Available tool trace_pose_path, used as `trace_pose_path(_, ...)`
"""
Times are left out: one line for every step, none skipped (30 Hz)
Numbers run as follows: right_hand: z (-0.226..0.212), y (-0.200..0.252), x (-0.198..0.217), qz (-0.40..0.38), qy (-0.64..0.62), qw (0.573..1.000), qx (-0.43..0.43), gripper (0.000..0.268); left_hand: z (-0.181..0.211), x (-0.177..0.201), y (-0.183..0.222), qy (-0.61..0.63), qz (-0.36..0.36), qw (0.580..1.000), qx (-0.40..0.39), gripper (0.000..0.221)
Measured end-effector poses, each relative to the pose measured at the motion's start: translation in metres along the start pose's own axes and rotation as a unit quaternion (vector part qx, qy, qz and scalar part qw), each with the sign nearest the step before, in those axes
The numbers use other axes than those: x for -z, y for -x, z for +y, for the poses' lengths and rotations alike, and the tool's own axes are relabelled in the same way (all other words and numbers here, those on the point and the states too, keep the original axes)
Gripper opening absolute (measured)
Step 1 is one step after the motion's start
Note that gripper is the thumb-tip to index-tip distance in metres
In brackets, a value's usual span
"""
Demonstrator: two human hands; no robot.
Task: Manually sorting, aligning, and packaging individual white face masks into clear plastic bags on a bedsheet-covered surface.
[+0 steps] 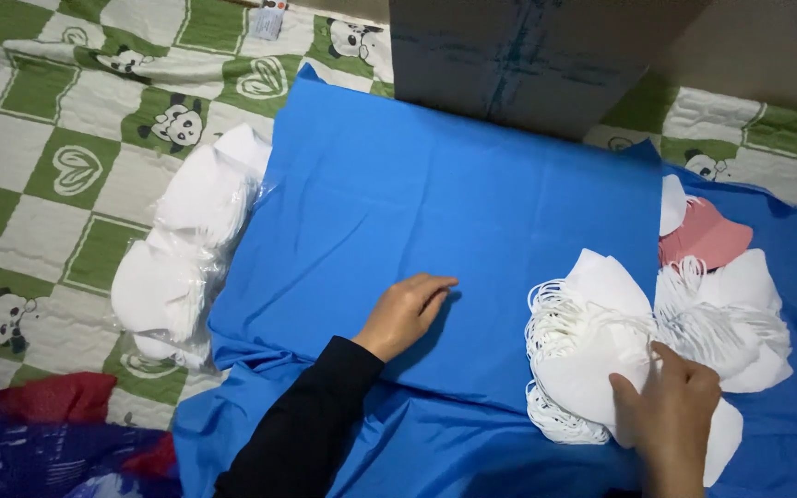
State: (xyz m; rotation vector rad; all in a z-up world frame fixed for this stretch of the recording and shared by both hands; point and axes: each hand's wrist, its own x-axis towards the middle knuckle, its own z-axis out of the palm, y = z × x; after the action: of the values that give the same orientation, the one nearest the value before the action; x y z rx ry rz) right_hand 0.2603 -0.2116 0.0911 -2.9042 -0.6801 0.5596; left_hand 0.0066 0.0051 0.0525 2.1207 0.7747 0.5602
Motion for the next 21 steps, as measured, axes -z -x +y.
trace_pose_path(-0.002, 0.004, 0.0, 0.03, 0.013, 0.999, 0.038, 0.067, -0.001, -0.002, 0.0, 0.002, -0.011, 1.0, 0.005, 0.024)
trace_pose_path(0.006, 0.01, -0.007, 0.03, 0.013, 0.999, 0.037, 0.067, -0.002, -0.002, 0.0, 0.001, -0.013, 1.0, 0.005, 0.024)
trace_pose_path(0.013, 0.016, -0.013, 0.116, 0.028, 0.963, 0.242, 0.057, -0.002, -0.003, 0.0, 0.007, -0.005, 1.0, 0.003, 0.023)
trace_pose_path(0.019, 0.022, -0.019, 0.206, 0.038, 0.878, 0.431, 0.049, -0.002, -0.003, -0.001, 0.013, 0.003, 1.0, -0.001, 0.022)
trace_pose_path(0.014, 0.028, -0.024, 0.207, 0.037, 0.878, 0.43, 0.049, -0.003, -0.002, -0.002, 0.012, 0.003, 1.0, -0.003, 0.022)
trace_pose_path(0.01, 0.036, -0.029, 0.214, 0.069, 0.877, 0.424, 0.057, -0.003, -0.002, -0.001, 0.007, -0.007, 1.0, 0.012, 0.023)
trace_pose_path(0.006, 0.043, -0.035, 0.222, 0.101, 0.876, 0.417, 0.066, -0.004, -0.002, -0.001, 0.002, -0.017, 0.999, 0.027, 0.024)
trace_pose_path(0.008, 0.044, -0.042, 0.221, 0.101, 0.876, 0.417, 0.066, -0.004, -0.002, -0.001, 0.003, -0.017, 0.999, 0.028, 0.024)
trace_pose_path(0.011, 0.044, -0.049, 0.223, 0.147, 0.88, 0.392, 0.081, -0.004, -0.001, -0.001, 0.004, -0.012, 1.0, 0.022, 0.023)
trace_pose_path(0.013, 0.045, -0.057, 0.224, 0.193, 0.883, 0.365, 0.096, -0.003, -0.001, -0.001, 0.005, -0.007, 1.0, 0.014, 0.023)
trace_pose_path(0.012, 0.046, -0.056, 0.222, 0.194, 0.883, 0.365, 0.096, -0.002, -0.001, 0.0, 0.006, -0.008, 1.0, 0.015, 0.023)
trace_pose_path(0.01, 0.046, -0.055, 0.214, 0.177, 0.892, 0.357, 0.09, -0.002, -0.001, 0.001, 0.009, -0.011, 1.0, 0.015, 0.023)
trace_pose_path(0.009, 0.047, -0.054, 0.206, 0.16, 0.9, 0.35, 0.084, -0.001, -0.001, 0.001, 0.012, -0.014, 1.0, 0.015, 0.024)
trace_pose_path(0.009, 0.045, -0.053, 0.207, 0.16, 0.899, 0.35, 0.084, -0.001, -0.001, 0.0, 0.012, -0.013, 1.0, 0.014, 0.024)
trace_pose_path(0.009, 0.044, -0.051, 0.205, 0.145, 0.903, 0.347, 0.083, 0.0, -0.001, 0.0, 0.011, -0.011, 1.0, 0.01, 0.024)
trace_pose_path(0.008, 0.043, -0.05, 0.201, 0.13, 0.907, 0.345, 0.083, 0.0, 0.0, 0.0, 0.009, -0.009, 1.0, 0.006, 0.024)
trace_pose_path(0.012, 0.039, -0.046, 0.202, 0.129, 0.907, 0.346, 0.083, 0.0, 0.001, -0.001, 0.009, -0.008, 1.0, 0.005, 0.024)
trace_pose_path(0.017, 0.035, -0.043, 0.16, 0.085, 0.918, 0.353, 0.078, 0.0, 0.001, 0.0, 0.01, -0.014, 1.0, 0.012, 0.024)
trace_pose_path(0.022, 0.031, -0.039, 0.118, 0.04, 0.925, 0.358, 0.072, 0.0, 0.001, 0.0, 0.01, -0.02, 1.0, 0.019, 0.025)
trace_pose_path(0.027, 0.026, -0.041, 0.116, 0.041, 0.926, 0.358, 0.072, 0.0, 0.001, 0.0, 0.011, -0.02, 1.0, 0.021, 0.025)
trace_pose_path(0.033, 0.021, -0.043, 0.08, 0.016, 0.947, 0.311, 0.07, 0.0, 0.0, 0.0, 0.01, -0.027, 0.999, 0.028, 0.025)
